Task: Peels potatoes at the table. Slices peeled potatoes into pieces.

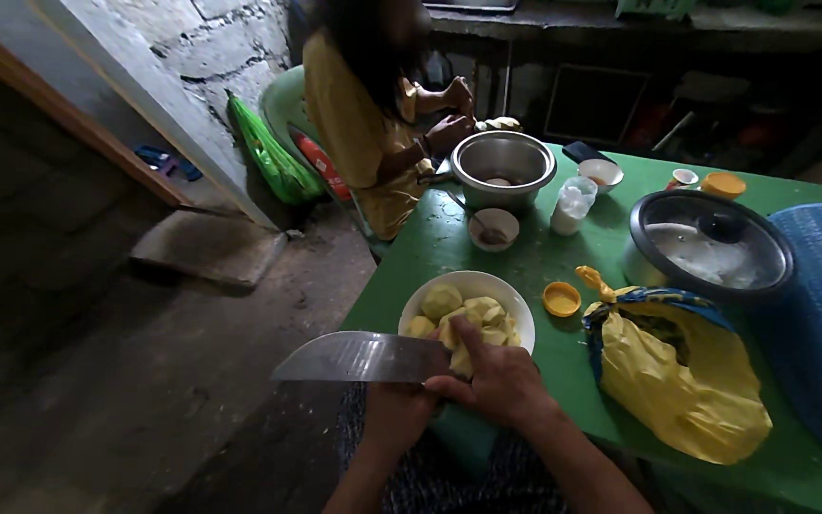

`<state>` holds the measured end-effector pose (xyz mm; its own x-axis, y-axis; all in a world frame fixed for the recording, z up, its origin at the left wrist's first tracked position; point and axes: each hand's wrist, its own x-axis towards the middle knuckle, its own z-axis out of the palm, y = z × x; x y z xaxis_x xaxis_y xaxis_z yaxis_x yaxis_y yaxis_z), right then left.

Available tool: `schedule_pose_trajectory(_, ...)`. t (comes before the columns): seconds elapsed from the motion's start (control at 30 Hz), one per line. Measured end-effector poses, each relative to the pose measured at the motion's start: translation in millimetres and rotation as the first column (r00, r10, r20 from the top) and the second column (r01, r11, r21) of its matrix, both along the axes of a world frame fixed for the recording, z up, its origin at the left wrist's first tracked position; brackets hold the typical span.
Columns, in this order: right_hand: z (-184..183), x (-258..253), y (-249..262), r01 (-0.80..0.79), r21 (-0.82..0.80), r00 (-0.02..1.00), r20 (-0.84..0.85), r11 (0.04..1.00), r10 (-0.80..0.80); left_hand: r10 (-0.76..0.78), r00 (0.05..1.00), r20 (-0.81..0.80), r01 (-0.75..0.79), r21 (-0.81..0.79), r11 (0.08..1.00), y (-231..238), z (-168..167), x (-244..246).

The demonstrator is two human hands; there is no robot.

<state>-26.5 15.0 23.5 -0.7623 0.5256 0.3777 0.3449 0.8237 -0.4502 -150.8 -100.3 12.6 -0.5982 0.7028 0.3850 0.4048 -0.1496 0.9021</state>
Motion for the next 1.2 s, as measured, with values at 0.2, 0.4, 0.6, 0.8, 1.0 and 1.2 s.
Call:
schedule_pose_trajectory(0.2, 2.3, -0.4, -2.4, 0.058, 0.013, 0.998, -0.009, 0.998, -0.058, 0.003, 0.999, 0.044, -0.004, 0.015, 1.000, 4.9, 3.5, 4.7)
schedule_pose_trajectory(0.4, -4.4, 1.3, -4.2, 0.100, 0.057, 0.993, -0.070, 0.993, -0.096, -0.010, 0.996, 0.086, 0.014, -0.043, 0.999, 9.0, 0.3, 2.8)
schedule_pose_trajectory(0.6, -3.5, 7.4, 0.7, 0.058, -0.209, 0.993, -0.088, 0.976, -0.078, 0.027, 0.932, -0.361, -0.059, -0.078, 0.995, 13.4, -11.5, -5.9)
schedule_pose_trajectory(0.8, 9.8, 23.3, 21.4, -0.017, -0.608, 0.995, -0.091, 0.794, -0.048, -0.111, 0.962, 0.250, 0.131, -0.064, 0.989, 14.4, -1.9, -2.2)
schedule_pose_trajectory(1.0, -1.5, 38.6, 11.1, -0.125, -0.515, 0.992, -0.079, 0.848, 0.098, -0.157, 0.710, 0.687, 0.124, 0.098, 0.988, 18.6, 7.2, -2.0)
schedule_pose_trajectory(1.2, -10.3, 38.7, 1.1, -0.084, -0.287, 0.994, -0.093, 0.954, 0.059, -0.289, 0.673, 0.681, 0.209, 0.200, 0.957, 13.9, 1.4, -1.7)
